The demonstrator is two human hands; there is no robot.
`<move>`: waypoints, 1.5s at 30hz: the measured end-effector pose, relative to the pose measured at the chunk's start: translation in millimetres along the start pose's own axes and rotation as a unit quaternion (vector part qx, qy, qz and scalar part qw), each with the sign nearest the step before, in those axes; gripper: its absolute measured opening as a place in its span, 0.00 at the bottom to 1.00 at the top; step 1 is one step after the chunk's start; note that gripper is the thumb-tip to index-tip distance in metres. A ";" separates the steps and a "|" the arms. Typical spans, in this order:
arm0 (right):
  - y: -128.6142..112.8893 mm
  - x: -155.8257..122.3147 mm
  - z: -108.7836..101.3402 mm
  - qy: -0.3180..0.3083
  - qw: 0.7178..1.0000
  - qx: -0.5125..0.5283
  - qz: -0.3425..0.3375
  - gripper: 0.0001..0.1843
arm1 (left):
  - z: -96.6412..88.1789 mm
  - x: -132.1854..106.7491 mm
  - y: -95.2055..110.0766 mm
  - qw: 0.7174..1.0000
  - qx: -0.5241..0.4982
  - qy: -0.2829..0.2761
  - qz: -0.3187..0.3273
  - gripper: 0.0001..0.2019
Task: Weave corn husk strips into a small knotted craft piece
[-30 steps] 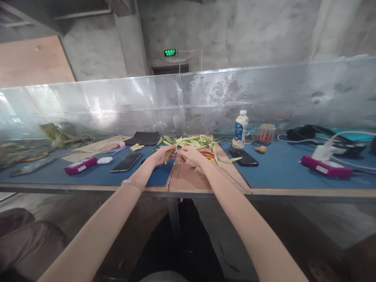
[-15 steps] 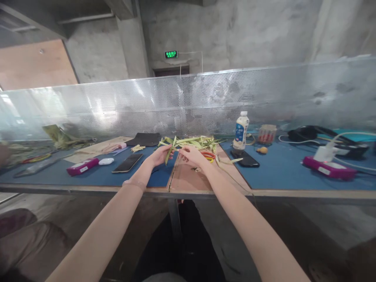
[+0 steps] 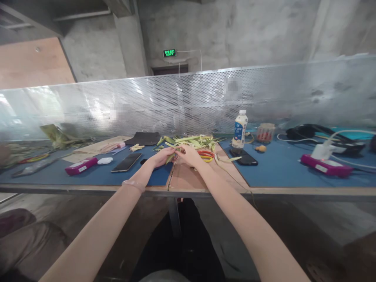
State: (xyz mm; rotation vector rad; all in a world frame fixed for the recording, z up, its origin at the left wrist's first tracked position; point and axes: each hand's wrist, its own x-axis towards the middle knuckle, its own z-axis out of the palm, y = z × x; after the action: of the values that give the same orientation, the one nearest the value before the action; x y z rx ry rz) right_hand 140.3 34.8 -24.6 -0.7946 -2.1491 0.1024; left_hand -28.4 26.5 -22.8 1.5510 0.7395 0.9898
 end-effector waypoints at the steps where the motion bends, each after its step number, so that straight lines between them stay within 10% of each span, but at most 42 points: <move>1: 0.6 0.1 0.6 0.000 1.000 -0.004 0.003 0.14 | 0.4 0.2 0.0 1.000 0.003 -0.003 0.003 0.12; 13: 3.7 0.1 3.4 0.074 0.990 -0.084 0.080 0.14 | -2.6 -2.4 -2.8 0.997 0.074 -0.030 0.001 0.12; 45: 13.0 2.6 9.8 0.148 0.979 -0.137 -0.011 0.12 | -11.0 3.2 -11.2 0.996 0.079 -0.034 -0.007 0.12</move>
State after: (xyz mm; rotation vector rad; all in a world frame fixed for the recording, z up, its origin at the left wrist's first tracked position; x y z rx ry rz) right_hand 138.5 48.6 -33.6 -0.8813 -1.9084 -0.3129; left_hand -36.2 36.6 -32.6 1.7061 0.7952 0.8799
